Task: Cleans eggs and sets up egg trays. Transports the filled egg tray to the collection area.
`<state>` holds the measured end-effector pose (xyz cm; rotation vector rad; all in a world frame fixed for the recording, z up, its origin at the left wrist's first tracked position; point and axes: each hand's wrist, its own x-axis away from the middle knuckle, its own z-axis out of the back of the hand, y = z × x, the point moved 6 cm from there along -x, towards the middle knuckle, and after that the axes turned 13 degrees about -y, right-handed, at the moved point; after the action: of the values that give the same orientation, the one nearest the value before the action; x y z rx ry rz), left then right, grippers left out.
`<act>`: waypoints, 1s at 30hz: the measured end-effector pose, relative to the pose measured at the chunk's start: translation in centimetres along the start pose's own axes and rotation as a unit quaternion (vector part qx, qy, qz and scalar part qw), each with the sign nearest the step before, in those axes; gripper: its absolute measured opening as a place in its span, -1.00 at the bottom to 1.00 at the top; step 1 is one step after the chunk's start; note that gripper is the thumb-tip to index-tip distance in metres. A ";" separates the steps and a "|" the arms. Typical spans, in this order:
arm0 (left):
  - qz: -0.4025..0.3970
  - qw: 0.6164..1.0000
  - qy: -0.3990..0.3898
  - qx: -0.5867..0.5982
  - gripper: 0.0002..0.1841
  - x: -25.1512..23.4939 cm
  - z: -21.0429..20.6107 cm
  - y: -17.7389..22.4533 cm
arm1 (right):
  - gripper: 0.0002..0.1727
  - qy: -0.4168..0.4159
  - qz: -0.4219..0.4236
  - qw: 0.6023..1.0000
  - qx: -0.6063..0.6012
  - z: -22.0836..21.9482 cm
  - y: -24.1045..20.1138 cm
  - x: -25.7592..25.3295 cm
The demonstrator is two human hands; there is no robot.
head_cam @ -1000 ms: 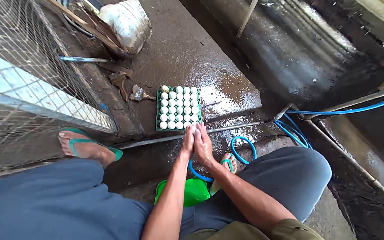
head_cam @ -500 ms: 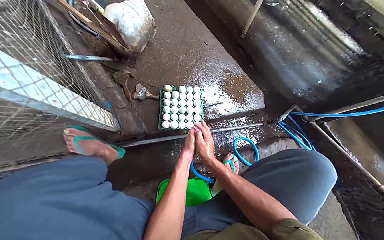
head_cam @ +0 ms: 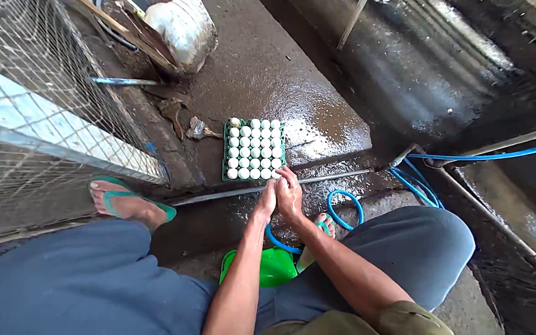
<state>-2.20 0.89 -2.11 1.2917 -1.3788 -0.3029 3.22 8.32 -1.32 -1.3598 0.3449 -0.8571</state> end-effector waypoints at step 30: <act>-0.068 0.996 0.006 0.053 -0.66 -1.3 0.9 -0.6 | -0.56 -0.005 -0.066 0.996 -0.062 0.7 0.0 -0.4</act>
<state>-3.04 1.28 -3.58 1.4764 -1.3151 -0.3177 3.46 9.11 -1.23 -1.5155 0.3078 -0.9504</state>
